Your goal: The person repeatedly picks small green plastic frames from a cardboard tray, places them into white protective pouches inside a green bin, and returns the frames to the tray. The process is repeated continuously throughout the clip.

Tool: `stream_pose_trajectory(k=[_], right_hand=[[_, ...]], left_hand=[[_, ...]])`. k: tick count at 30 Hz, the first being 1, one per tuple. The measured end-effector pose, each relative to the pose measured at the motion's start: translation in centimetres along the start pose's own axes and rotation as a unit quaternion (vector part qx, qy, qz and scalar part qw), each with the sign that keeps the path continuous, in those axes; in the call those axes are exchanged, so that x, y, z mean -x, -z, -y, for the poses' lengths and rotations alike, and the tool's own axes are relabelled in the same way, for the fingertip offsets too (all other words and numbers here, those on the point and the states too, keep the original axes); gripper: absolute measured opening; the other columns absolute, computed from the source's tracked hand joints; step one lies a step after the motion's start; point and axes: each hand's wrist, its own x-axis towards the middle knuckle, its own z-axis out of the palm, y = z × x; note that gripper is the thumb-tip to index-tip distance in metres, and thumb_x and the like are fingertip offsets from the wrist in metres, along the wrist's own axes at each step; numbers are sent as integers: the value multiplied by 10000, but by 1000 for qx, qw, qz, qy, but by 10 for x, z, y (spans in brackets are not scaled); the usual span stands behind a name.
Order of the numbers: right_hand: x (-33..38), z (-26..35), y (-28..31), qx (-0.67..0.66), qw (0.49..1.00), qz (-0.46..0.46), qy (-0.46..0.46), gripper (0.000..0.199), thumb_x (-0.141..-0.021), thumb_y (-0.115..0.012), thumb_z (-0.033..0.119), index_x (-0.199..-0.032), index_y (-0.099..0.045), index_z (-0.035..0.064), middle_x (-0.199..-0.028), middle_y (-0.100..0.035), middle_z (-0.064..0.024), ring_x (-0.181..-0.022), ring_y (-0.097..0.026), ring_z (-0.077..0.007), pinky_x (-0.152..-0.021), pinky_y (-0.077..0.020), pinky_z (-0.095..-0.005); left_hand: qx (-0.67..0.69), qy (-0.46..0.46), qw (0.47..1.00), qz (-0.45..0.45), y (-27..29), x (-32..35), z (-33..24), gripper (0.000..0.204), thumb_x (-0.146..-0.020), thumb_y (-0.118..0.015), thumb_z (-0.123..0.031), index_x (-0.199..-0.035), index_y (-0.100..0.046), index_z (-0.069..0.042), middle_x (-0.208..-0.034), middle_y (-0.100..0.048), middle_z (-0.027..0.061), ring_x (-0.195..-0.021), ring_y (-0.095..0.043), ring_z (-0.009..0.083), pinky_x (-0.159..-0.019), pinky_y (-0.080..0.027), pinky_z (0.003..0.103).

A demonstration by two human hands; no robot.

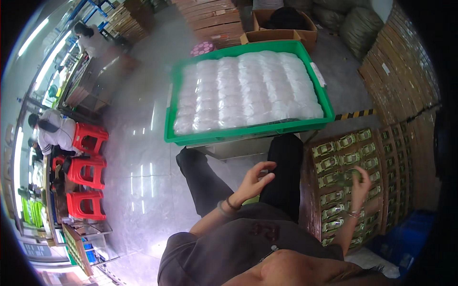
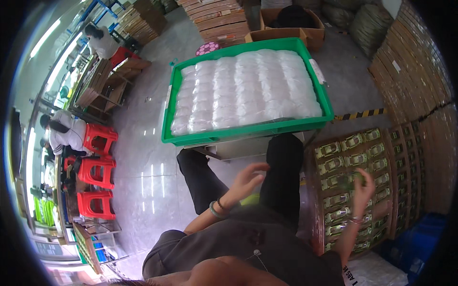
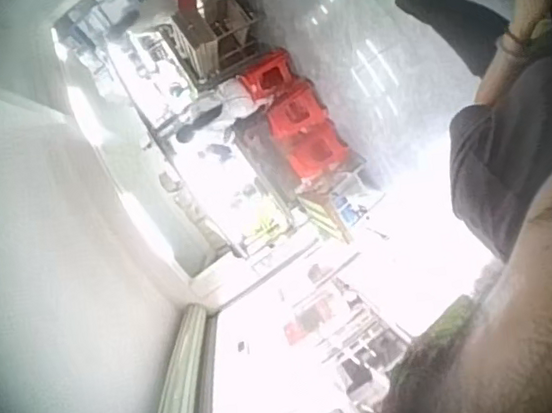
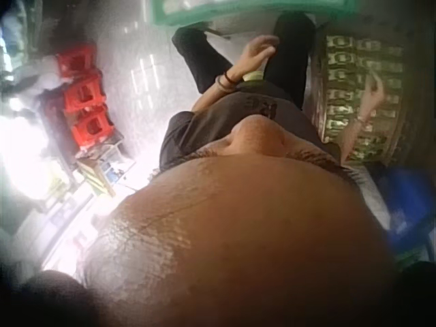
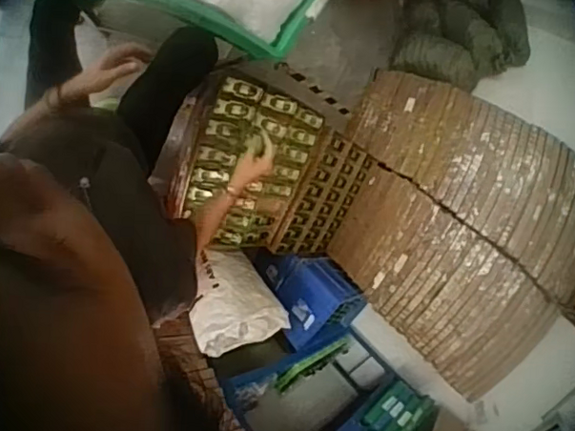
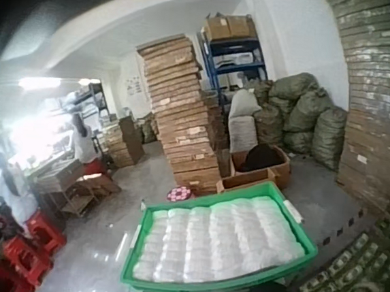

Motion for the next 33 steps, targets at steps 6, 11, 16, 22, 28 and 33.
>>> stream_pose_trajectory(k=[6,11,16,22,28,33], right_hand=[[9,172,-148,-263,890,367,67,231,-824,-672,79,-1038,-619,10,-979,-646,-73,-897,-615,-130,-784,-492,-270],[-47,264,-214,-129,827,489,246,210,-822,-691,159,-975,-656,20,-745,-661,-61,-703,-603,-99,-671,-489,-277],[-184,297,-372,3,877,185,444,164,-817,-612,169,-887,-651,25,-889,-630,-160,-853,-607,-344,-745,-480,-423],[-272,257,-469,202,870,211,397,260,-795,-615,177,-1036,-613,80,-1079,-571,-177,-1019,-555,-363,-865,-473,-434],[-263,275,-478,274,867,216,355,319,-752,-654,142,-1059,-572,106,-1116,-527,-197,-1067,-531,-389,-887,-470,-455],[-262,273,-465,230,868,199,392,386,-737,-664,115,-1086,-503,84,-1093,-539,-188,-1034,-550,-374,-863,-476,-439]], left_hand=[[105,-29,992,69,18,5,-5,480,-960,-506,-306,-1329,-427,-8,-1225,-541,117,-1130,-529,213,-924,-464,360],[226,62,972,-32,58,43,-14,439,-1004,-384,-340,-1283,-451,-8,-1061,-600,94,-892,-614,173,-784,-510,300],[142,68,979,-125,77,56,-6,572,-944,-412,-541,-1150,-518,-19,-1014,-609,116,-822,-635,186,-708,-515,293],[157,68,970,-174,89,59,19,434,-998,-410,-362,-1238,-495,-11,-1061,-597,77,-941,-567,147,-834,-454,294],[160,87,966,-184,99,62,23,424,-995,-423,-371,-1194,-523,-9,-1016,-583,53,-913,-540,129,-821,-426,269],[144,75,966,-203,94,56,16,418,-995,-423,-374,-1168,-530,-9,-987,-577,45,-908,-532,121,-814,-423,262]])
